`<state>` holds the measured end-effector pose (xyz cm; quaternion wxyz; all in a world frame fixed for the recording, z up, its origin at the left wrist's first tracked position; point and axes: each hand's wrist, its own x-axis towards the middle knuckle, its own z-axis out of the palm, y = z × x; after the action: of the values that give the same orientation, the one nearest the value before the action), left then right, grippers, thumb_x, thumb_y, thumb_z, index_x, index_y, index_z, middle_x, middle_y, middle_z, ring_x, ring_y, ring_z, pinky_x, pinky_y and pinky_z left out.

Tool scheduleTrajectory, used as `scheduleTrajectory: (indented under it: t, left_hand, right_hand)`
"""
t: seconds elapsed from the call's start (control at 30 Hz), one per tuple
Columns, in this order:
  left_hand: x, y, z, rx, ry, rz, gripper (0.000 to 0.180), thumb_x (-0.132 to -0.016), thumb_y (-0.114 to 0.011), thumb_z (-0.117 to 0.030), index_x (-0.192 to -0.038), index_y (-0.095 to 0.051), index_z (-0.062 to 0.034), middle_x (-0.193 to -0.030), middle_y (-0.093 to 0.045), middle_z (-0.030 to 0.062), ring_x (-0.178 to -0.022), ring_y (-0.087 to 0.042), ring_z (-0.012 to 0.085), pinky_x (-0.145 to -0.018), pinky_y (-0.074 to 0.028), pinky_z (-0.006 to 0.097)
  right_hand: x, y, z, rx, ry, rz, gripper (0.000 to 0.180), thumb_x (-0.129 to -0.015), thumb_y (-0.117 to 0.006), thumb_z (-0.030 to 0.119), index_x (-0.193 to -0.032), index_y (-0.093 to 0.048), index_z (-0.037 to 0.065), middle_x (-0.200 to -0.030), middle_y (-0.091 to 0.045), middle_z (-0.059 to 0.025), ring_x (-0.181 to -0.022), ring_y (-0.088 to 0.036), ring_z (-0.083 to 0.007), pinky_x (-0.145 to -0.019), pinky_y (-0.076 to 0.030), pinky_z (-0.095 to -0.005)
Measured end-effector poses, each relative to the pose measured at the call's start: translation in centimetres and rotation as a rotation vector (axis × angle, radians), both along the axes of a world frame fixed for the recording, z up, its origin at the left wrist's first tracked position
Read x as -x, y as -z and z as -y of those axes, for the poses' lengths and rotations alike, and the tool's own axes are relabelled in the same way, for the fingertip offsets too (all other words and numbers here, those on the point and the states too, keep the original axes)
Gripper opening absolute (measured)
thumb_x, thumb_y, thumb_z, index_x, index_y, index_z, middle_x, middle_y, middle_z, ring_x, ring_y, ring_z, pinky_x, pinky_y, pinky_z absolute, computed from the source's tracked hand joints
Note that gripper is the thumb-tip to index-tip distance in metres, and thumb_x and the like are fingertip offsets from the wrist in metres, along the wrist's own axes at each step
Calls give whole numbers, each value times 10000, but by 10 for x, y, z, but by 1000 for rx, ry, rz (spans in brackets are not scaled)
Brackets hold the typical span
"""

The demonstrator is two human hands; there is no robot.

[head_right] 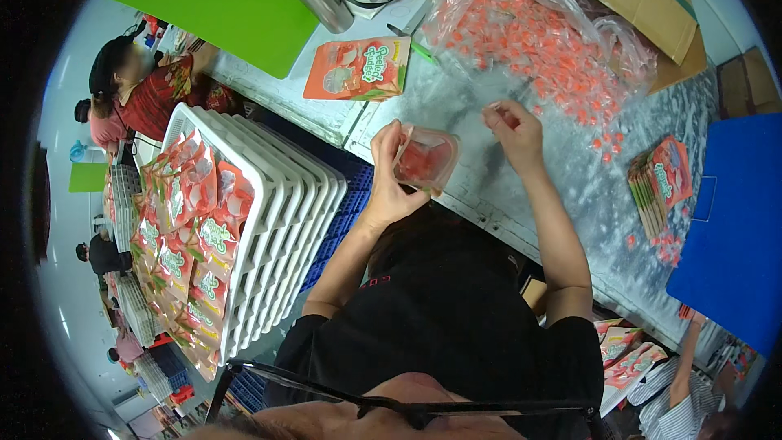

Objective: Packing small red candies into individual plastic pouches and placing them on a stacking tray.

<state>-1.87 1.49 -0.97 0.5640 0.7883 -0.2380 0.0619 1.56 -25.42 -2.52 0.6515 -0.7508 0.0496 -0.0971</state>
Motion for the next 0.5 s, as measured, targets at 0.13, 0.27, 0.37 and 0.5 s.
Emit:
scheduleTrajectory:
  t: [0.13,0.27,0.37,0.5]
  left_hand:
    - [-3,-8,15,-81,-43,27,1213,-600,-884,-2,-1618,-230,-74,-1475,-292,233,-1397,-381,435,-1192,-388,508]
    - [-2,-9,29,5,-31,-20,1204,-606,-833,42,-1626,-206,-92,-1460,-273,240,-1386,-366,458,-1176,-409,508]
    - [-3,-11,38,-26,-64,-10,1233,-601,-834,56,-1634,-180,-102,-1471,-257,240,-1400,-350,447,-1167,-424,506]
    - [-5,-6,44,-6,-120,-6,1262,-603,-855,49,-1636,-141,-78,-1466,-261,233,-1391,-362,424,-1173,-416,496]
  right_hand:
    - [15,-105,-12,219,-252,168,222,-896,-800,180,-1032,-737,16,-882,-708,-110,-684,-672,-225,-673,-544,-304]
    - [19,-149,-46,620,-293,332,274,-902,-800,240,-1039,-721,16,-888,-719,-134,-729,-710,-263,-695,-556,-333]
    - [14,-145,-59,627,-161,360,306,-944,-759,276,-1087,-712,10,-926,-732,-157,-804,-740,-293,-729,-570,-368]
    - [10,-123,-70,270,-86,319,361,-1032,-652,315,-1189,-690,-7,-997,-748,-204,-858,-752,-338,-779,-577,-391]
